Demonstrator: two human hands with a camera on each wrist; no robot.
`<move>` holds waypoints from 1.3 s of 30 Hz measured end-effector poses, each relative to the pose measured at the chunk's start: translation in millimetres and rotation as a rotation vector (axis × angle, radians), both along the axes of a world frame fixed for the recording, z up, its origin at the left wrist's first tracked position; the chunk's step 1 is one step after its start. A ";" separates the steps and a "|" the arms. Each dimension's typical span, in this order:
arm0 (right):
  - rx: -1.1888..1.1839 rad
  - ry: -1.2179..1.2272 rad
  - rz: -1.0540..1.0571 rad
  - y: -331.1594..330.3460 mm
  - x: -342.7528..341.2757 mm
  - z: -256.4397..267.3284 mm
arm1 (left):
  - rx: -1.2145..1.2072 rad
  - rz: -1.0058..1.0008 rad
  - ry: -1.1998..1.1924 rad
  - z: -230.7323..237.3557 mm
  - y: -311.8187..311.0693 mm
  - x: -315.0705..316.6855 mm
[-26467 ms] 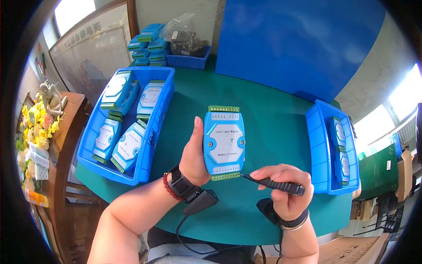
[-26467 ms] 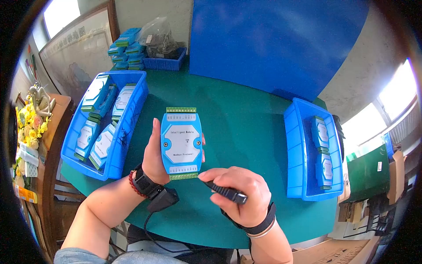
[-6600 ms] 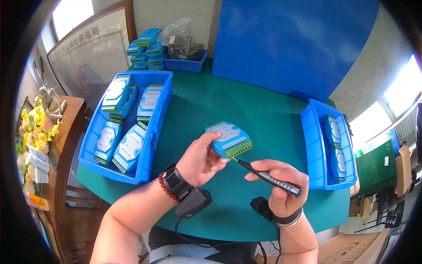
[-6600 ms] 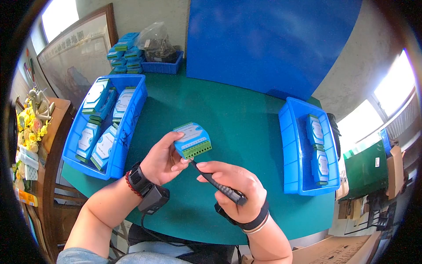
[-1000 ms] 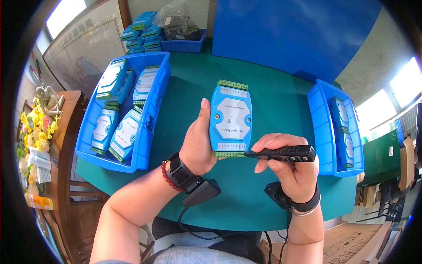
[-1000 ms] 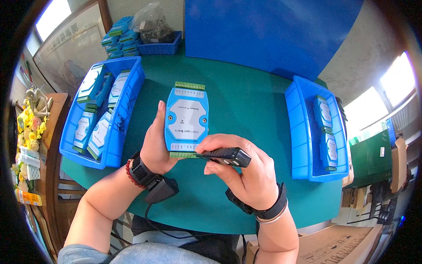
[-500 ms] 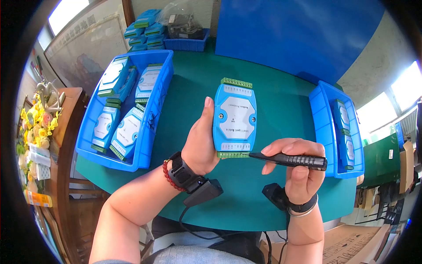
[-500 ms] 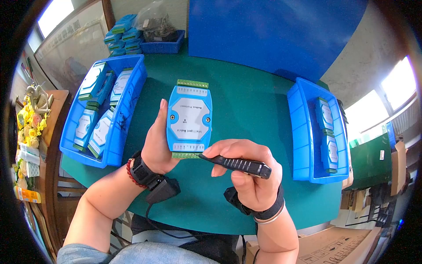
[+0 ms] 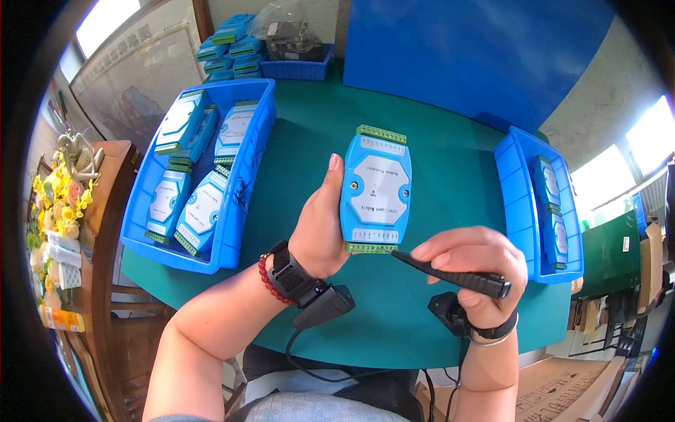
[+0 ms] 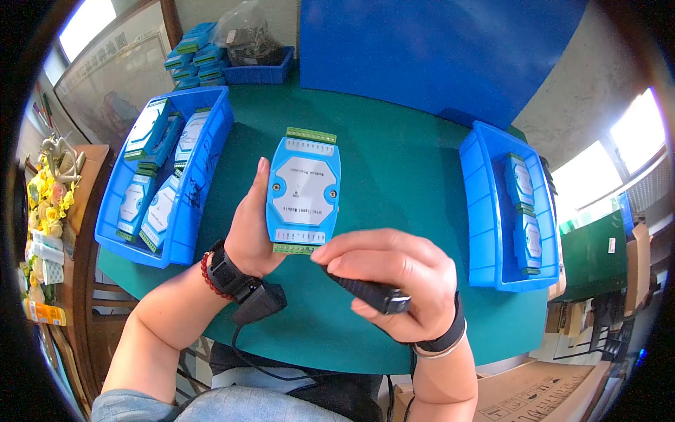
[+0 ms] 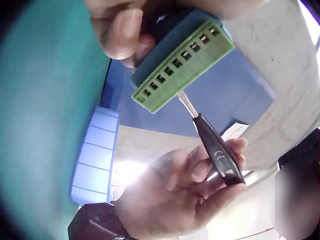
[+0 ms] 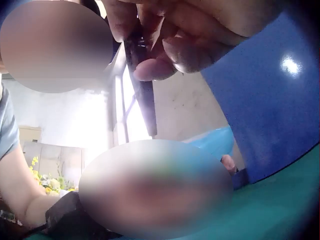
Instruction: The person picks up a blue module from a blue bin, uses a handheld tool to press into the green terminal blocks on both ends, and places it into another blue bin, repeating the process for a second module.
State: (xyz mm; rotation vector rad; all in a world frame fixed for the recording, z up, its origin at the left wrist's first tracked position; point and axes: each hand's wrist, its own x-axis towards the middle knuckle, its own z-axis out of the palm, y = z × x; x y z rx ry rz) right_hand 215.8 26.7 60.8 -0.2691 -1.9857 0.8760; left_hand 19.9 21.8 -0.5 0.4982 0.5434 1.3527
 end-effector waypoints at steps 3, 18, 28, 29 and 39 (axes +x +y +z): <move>-0.157 0.051 -0.029 0.1 4.0 -0.6 | -0.006 0.012 0.034 3.5 -0.7 4.0; -0.039 0.224 -0.052 -1.0 -6.5 -16.9 | -0.011 0.068 -0.011 5.1 -4.0 2.7; 0.004 0.356 -0.162 -7.7 -3.5 -11.1 | 0.049 0.069 0.002 7.0 -3.5 2.9; -0.009 0.369 -0.127 -6.1 -1.8 -10.8 | 0.051 0.076 0.028 7.8 -4.0 2.7; -0.075 0.283 -0.055 -6.3 -6.0 -15.3 | 0.033 0.091 0.058 10.5 -6.1 5.3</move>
